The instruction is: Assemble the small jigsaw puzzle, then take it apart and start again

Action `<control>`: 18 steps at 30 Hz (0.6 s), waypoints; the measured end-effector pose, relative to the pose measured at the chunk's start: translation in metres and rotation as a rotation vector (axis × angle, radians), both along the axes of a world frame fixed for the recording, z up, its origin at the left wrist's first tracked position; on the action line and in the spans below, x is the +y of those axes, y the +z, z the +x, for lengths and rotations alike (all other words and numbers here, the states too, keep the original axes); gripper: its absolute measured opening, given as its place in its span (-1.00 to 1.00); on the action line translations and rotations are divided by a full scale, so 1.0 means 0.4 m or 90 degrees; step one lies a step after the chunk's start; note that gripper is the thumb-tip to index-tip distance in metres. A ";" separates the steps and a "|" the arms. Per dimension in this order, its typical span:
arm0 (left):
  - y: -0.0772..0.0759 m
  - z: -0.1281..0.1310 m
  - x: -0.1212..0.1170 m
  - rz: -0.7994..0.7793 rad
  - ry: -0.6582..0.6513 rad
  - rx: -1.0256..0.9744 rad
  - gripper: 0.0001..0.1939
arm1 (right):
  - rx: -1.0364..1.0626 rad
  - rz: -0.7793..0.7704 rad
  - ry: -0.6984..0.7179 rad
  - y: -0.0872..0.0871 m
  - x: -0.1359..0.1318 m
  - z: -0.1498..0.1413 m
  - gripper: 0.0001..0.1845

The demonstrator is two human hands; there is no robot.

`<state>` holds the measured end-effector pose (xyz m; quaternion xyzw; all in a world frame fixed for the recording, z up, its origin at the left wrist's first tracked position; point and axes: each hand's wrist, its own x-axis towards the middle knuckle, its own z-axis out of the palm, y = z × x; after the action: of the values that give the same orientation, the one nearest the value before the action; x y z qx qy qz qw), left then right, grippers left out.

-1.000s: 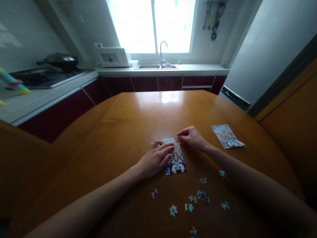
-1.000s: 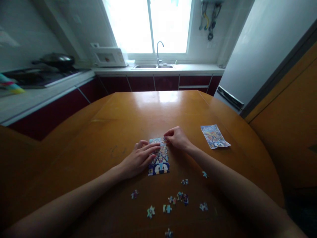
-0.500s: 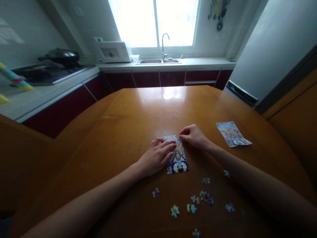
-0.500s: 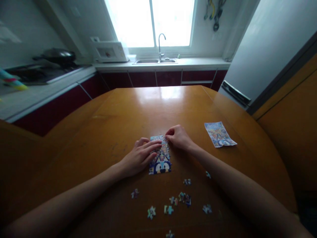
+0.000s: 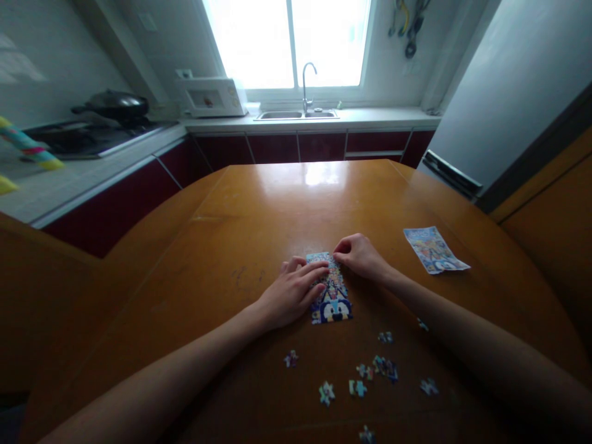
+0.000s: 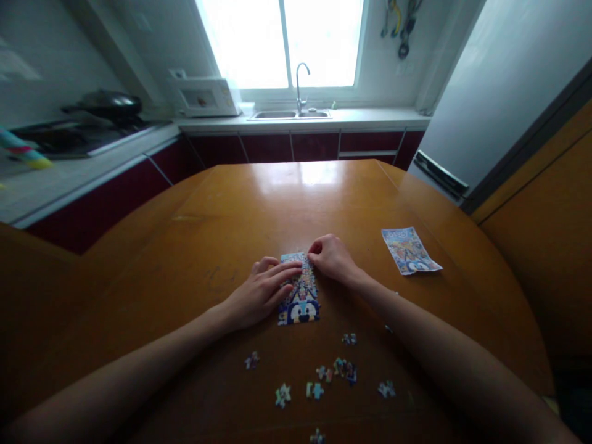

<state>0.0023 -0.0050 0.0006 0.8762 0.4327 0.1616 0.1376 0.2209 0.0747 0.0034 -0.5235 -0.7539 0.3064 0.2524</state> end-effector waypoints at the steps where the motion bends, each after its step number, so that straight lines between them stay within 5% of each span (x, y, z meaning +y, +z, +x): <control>1: 0.000 0.000 0.000 0.001 0.000 -0.002 -0.58 | -0.008 0.008 -0.002 0.000 -0.001 -0.001 -0.89; 11: 0.004 0.003 -0.001 -0.003 0.000 -0.009 -0.58 | -0.058 0.038 -0.008 -0.015 0.001 -0.005 -0.93; 18: 0.006 0.004 -0.001 -0.004 -0.002 -0.001 -0.58 | 0.042 -0.006 0.001 0.001 0.031 0.023 -0.82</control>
<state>0.0037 -0.0052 0.0031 0.8761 0.4321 0.1606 0.1411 0.2301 0.0871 0.0038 -0.5134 -0.7443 0.3272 0.2745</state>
